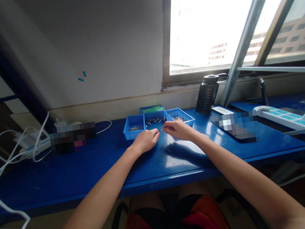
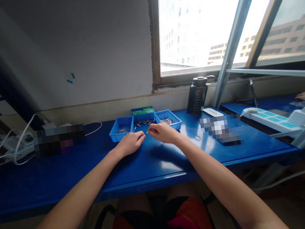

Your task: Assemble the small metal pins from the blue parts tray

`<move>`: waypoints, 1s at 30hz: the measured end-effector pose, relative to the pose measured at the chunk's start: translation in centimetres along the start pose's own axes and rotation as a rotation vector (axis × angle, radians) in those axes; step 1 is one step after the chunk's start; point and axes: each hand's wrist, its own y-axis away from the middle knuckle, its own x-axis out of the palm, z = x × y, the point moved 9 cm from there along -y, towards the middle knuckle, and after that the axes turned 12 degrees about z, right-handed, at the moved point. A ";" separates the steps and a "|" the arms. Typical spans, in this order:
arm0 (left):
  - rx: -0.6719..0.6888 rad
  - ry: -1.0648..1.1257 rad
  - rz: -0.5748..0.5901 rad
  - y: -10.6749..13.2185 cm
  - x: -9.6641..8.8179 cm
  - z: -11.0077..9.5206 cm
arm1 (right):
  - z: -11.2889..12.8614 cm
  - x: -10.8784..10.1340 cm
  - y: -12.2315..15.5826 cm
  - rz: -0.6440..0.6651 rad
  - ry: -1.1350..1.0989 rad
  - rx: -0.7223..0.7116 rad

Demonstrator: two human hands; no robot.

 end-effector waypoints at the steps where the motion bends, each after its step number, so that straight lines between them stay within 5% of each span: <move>1: -0.006 0.003 -0.013 0.0 -0.2 0.1 | -0.3 0.1 -0.1 0.012 -0.004 0.008; 9: 0.032 0.047 -0.140 0.6 -1.7 -0.5 | -1.8 2.5 -0.4 0.188 -0.095 0.028; 21: 0.122 -0.041 -0.122 0.7 -1.3 -1.8 | -1.7 3.3 -0.5 0.220 -0.114 0.028; 30: -0.010 -0.076 -0.143 0.2 -1.0 0.2 | -2.2 0.8 -0.3 0.044 -0.101 0.065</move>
